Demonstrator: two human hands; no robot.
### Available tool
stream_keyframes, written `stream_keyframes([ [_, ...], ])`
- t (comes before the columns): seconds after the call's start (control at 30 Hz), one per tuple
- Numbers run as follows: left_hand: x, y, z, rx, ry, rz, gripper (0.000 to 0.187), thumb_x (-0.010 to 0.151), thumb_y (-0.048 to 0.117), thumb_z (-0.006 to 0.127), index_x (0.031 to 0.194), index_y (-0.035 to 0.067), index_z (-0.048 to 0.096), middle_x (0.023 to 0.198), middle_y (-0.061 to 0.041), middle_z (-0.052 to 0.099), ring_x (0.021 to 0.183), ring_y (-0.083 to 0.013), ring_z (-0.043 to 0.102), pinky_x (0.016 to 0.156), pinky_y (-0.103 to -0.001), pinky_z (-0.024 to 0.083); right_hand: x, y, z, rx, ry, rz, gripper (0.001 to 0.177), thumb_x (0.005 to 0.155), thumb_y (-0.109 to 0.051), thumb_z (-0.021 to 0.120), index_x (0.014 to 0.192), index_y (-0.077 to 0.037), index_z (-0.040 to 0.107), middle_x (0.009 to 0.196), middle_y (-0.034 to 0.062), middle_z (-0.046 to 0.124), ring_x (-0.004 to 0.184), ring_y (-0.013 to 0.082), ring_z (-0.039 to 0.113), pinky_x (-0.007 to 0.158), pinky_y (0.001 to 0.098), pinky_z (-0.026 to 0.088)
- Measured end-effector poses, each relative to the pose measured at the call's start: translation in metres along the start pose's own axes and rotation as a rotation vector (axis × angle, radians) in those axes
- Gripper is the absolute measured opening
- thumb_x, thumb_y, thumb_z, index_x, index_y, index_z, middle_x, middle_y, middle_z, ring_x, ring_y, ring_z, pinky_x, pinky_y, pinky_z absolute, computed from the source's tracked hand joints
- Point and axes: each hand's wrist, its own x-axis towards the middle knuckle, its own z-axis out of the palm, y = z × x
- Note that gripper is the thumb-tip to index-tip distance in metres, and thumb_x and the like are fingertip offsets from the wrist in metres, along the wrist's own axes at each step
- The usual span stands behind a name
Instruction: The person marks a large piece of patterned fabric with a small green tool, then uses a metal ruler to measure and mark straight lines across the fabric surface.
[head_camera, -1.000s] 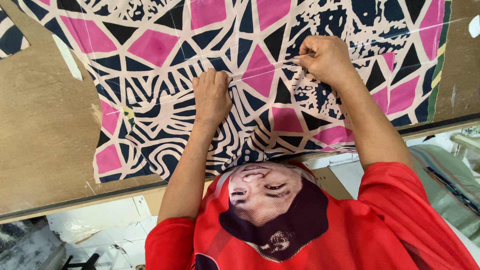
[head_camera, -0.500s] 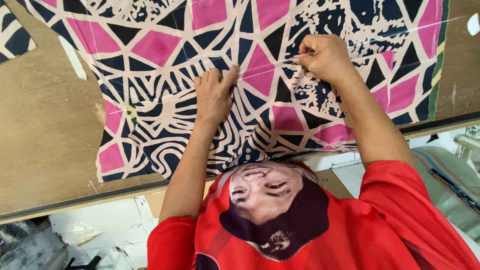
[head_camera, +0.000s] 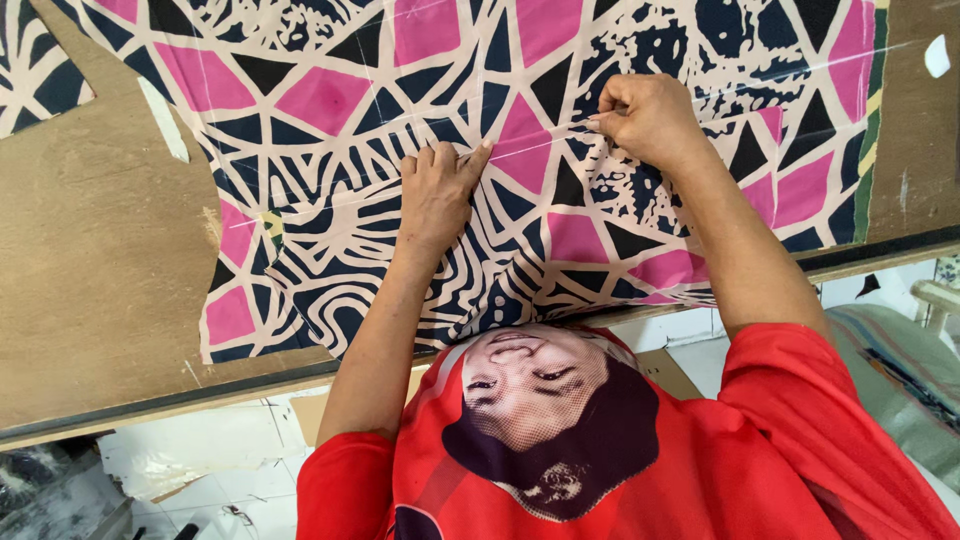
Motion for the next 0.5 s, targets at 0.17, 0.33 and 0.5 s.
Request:
stream_keyframes([
  [0.17,-0.0017,0.0005,-0.0008,-0.036,0.022,-0.017,0.051,0.095,0.000,0.058,0.139,0.024,0.069,0.091,-0.004,0.052,0.082,-0.0217,0.048,0.075,-0.036,0.035,-0.0023,-0.0057,-0.0014,0.073,-0.046,0.120,0.018,0.091,-0.017,0.081,0.083,-0.007,0.068,0.067,0.0018,0.070,0.055,0.0074,0.068,0.046,0.0250,0.049],
  [0.33,-0.0069,-0.0019,0.0022,-0.068,0.083,-0.035,0.044,0.096,0.000,0.058,0.133,0.020,0.072,0.091,-0.005,0.052,0.083,-0.0211,0.048,0.078,-0.037,0.037,-0.0016,-0.0074,-0.0015,0.131,-0.045,0.082,0.016,0.091,-0.013,0.081,0.086,-0.005,0.068,0.068,0.0035,0.070,0.057,0.0094,0.068,0.047,0.0245,0.049],
  [0.5,-0.0051,-0.0001,0.0022,-0.044,0.109,-0.027,0.035,0.103,0.005,0.058,0.131,0.020,0.073,0.090,-0.004,0.051,0.082,-0.0205,0.049,0.077,-0.036,0.038,-0.0029,-0.0010,-0.0014,0.116,-0.016,0.029,0.018,0.089,-0.013,0.083,0.087,-0.003,0.068,0.068,0.0055,0.069,0.055,0.0117,0.067,0.048,0.0258,0.048],
])
